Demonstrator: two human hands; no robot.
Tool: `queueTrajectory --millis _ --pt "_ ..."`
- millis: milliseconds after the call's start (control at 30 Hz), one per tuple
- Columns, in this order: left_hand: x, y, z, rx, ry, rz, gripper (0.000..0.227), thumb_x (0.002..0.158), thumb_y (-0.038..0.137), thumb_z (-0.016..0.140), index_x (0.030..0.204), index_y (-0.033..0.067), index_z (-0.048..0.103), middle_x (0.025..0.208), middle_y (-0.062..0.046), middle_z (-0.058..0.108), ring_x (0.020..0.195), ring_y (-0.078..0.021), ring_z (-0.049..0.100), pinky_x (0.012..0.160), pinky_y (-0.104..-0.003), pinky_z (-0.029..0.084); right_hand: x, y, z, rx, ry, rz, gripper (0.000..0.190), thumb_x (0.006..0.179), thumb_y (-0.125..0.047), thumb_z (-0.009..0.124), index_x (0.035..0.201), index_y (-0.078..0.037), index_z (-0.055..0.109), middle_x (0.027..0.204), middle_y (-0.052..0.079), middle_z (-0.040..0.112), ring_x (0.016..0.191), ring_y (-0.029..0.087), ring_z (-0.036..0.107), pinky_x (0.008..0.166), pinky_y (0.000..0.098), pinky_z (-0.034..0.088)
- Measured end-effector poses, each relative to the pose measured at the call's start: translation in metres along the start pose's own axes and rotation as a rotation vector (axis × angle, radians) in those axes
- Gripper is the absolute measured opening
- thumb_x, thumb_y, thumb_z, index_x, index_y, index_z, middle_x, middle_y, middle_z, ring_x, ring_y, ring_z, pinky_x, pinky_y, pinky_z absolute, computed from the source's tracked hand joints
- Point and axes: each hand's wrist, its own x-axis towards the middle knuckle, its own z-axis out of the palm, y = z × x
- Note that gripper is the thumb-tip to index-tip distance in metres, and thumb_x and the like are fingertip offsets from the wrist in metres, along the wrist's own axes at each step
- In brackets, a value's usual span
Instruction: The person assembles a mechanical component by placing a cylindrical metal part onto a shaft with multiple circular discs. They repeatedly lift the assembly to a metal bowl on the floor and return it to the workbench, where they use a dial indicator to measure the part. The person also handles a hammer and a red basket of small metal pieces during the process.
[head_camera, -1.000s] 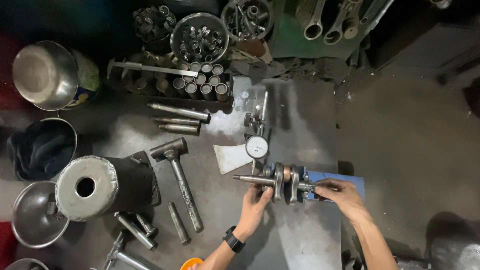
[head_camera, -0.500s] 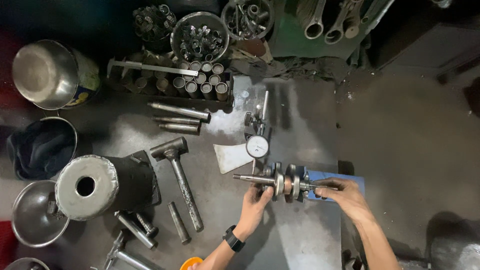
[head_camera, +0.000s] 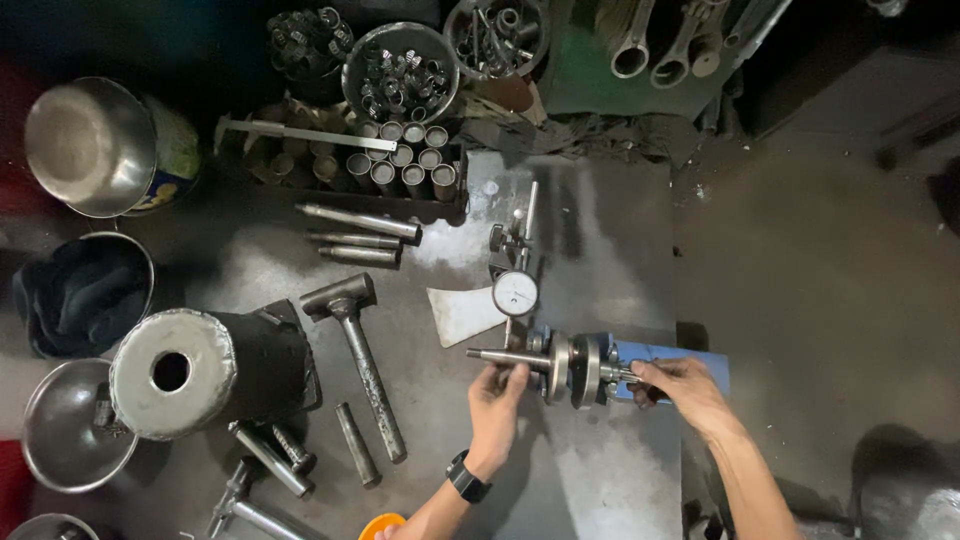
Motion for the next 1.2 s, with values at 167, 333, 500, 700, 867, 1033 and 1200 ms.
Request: queueTrajectory --millis 167,333,500,700,867,1033,1200 --pt "-0.005 0.006 0.001 0.003 0.242 -0.098 0.031 0.095 0.024 0.074 0.103 -0.0047 0.078 0.084 -0.002 0.063 0.074 -0.0116 0.048 0.065 -0.030 0.040 -0.008 -0.014 0.001 0.047 -0.015 0.028 0.043 0.083 -0.041 0.077 0.077 0.002 0.080 0.066 0.011 0.073 0.062 0.019 0.067 0.068 0.0391 0.054" --pt "-0.051 0.061 0.034 0.025 0.273 -0.059 0.031 0.095 0.024 0.071 0.107 -0.0046 0.075 0.091 0.001 0.065 0.084 -0.0113 0.052 0.074 -0.029 0.043 -0.069 -0.006 -0.026 -0.038 -0.074 -0.007 0.038 0.086 -0.038 0.075 0.077 -0.001 0.077 0.066 0.008 0.072 0.062 0.017 0.067 0.064 0.0350 0.055" --pt "-0.078 0.158 0.101 -0.482 0.071 -0.071 0.044 0.091 0.036 0.055 0.113 -0.0004 0.067 0.102 -0.003 0.076 0.100 -0.0179 0.068 0.093 -0.034 0.050 -0.136 0.093 -0.016 0.436 -0.229 -0.017 0.045 0.083 -0.044 0.072 0.088 0.000 0.071 0.080 0.009 0.071 0.073 0.018 0.067 0.068 0.0390 0.057" --pt "-0.100 0.168 0.166 -0.508 -0.207 0.000 0.031 0.102 0.031 0.055 0.099 0.0002 0.059 0.088 -0.012 0.068 0.103 -0.0299 0.069 0.101 -0.047 0.052 -0.161 0.015 0.028 1.165 -0.370 0.027 0.068 0.077 -0.061 0.061 0.117 -0.005 0.064 0.107 0.012 0.073 0.096 0.023 0.070 0.085 0.0412 0.056" --pt "-0.113 0.154 0.230 -0.209 -0.203 -0.140 0.023 0.100 0.025 0.057 0.100 0.0028 0.061 0.089 -0.010 0.072 0.096 -0.0232 0.070 0.091 -0.038 0.052 -0.195 -0.027 -0.053 1.183 -0.398 -0.554 0.068 0.086 -0.049 0.063 0.141 -0.011 0.052 0.139 0.003 0.061 0.131 0.014 0.058 0.114 0.0323 0.041" --pt "-0.113 0.118 0.316 0.146 -0.284 -0.111 0.028 0.099 0.026 0.062 0.105 -0.0001 0.068 0.093 -0.009 0.077 0.090 -0.0191 0.070 0.087 -0.033 0.054 -0.147 0.112 -0.069 1.103 0.116 -0.200 0.056 0.094 -0.037 0.067 0.140 -0.006 0.057 0.123 0.002 0.065 0.112 0.016 0.061 0.104 0.0400 0.049" --pt "-0.119 0.074 0.380 0.950 -0.605 -0.007 0.042 0.103 0.037 0.060 0.120 -0.0017 0.063 0.083 -0.022 0.068 0.080 -0.0285 0.064 0.079 -0.039 0.054 -0.203 0.128 -0.140 1.551 0.386 -0.149 0.049 0.088 -0.050 0.058 0.119 -0.012 0.066 0.107 0.006 0.072 0.092 0.022 0.067 0.076 0.0396 0.054"
